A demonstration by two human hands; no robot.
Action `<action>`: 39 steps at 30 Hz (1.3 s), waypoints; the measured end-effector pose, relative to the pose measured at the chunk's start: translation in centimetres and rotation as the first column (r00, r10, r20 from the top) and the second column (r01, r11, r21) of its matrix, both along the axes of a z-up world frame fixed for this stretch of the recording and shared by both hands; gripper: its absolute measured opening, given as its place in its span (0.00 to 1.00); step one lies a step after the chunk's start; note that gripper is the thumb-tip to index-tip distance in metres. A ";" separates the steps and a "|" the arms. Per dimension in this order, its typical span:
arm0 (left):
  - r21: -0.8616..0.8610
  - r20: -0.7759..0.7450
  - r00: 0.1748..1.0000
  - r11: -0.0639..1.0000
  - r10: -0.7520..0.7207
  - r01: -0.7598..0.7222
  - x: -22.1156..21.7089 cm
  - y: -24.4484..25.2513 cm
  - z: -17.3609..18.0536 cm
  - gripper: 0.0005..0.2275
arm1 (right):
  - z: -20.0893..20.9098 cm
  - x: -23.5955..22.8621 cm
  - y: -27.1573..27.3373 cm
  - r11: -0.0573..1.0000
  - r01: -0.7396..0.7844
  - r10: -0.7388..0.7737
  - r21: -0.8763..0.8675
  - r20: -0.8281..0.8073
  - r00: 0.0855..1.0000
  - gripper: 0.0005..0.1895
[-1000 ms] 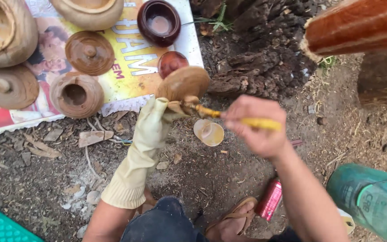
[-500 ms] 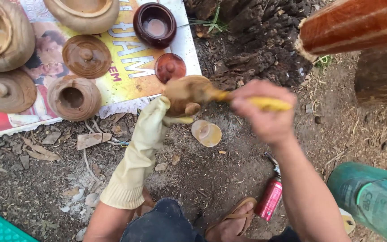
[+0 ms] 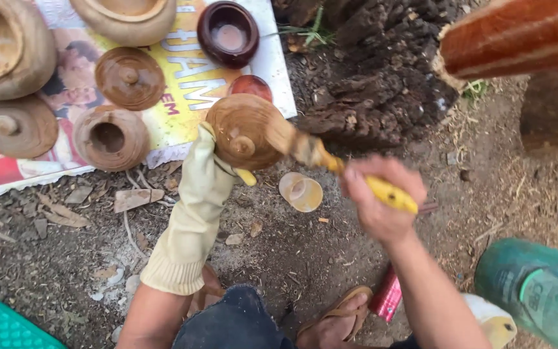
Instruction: Applying a protective varnish or oil finish to handcrafted wooden bowls and lids using a paintbrush.
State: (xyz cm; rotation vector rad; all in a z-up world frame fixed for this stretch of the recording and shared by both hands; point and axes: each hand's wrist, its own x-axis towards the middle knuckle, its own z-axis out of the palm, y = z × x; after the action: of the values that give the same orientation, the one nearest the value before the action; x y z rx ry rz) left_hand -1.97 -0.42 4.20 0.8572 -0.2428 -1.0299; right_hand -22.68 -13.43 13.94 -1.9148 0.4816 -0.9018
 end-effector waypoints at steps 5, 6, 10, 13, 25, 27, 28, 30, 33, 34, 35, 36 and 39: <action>0.092 -0.107 0.994 0.996 0.008 0.001 0.8 -0.6 1.0 0.12 | 0.5 -1.1 0.4 0.982 0.085 -0.098 -0.166 -0.071 0.993 0.03; 0.094 -0.109 0.994 0.996 0.004 0.007 0.7 -0.6 1.2 0.12 | 1.8 0.4 -0.2 0.982 0.090 -0.103 -0.164 -0.073 0.992 0.03; 0.152 -0.192 0.981 0.988 -0.010 0.039 1.0 -0.9 2.2 0.16 | 3.6 3.2 0.4 0.734 -0.306 0.137 -0.606 -0.309 0.941 0.03; 0.194 -0.250 0.968 0.981 0.022 0.028 1.6 -0.6 2.7 0.19 | 1.7 1.0 3.9 0.555 -0.464 0.180 -0.691 -0.445 0.878 0.05; 0.351 -0.460 0.886 0.928 0.058 0.121 1.0 -1.3 5.4 0.31 | -3.1 3.5 6.9 0.956 -0.171 0.146 -0.236 -0.119 0.982 0.07; 0.368 -0.486 0.871 0.921 0.073 0.129 1.2 -1.2 5.7 0.32 | -3.3 2.9 8.8 0.912 -0.171 0.126 -0.373 -0.142 0.982 0.08; 0.384 -0.509 0.857 0.913 0.084 0.139 1.3 -1.3 6.0 0.34 | -2.1 3.4 9.3 0.898 -0.227 0.181 -0.378 -0.153 0.972 0.04; 0.398 -0.531 0.843 0.904 0.089 0.155 1.4 -1.2 5.8 0.35 | -0.3 4.1 8.2 0.882 -0.275 0.229 -0.382 -0.164 0.960 0.02; 0.277 -0.542 0.838 0.954 0.059 0.112 1.3 -0.5 4.0 0.28 | 0.6 4.8 3.6 0.799 -0.330 0.079 -0.502 -0.457 0.886 0.09; 0.180 -0.550 0.835 0.981 0.038 0.074 1.0 -0.5 3.0 0.25 | 0.4 4.9 2.0 0.932 -0.205 0.134 -0.298 -0.243 0.961 0.07; 0.082 -0.556 0.831 0.996 0.022 0.029 0.6 -0.3 2.0 0.25 | 0.2 5.1 0.4 0.991 -0.125 0.125 -0.043 -0.012 0.992 0.06; 0.083 -0.557 0.830 0.996 0.024 0.027 0.4 -0.4 3.1 0.25 | -0.6 4.9 0.7 0.991 -0.128 0.127 -0.042 -0.013 0.992 0.06; 0.324 -0.489 0.856 0.946 0.169 -0.002 -0.2 -1.1 6.5 0.19 | -2.8 4.5 1.3 0.985 -0.033 0.017 -0.172 -0.094 0.995 0.05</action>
State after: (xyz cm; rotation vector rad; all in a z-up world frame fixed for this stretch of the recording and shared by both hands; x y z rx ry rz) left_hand -2.16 -1.54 10.70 0.8340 0.4231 -1.1904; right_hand -18.19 -12.17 11.16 -2.1235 0.4442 -0.8657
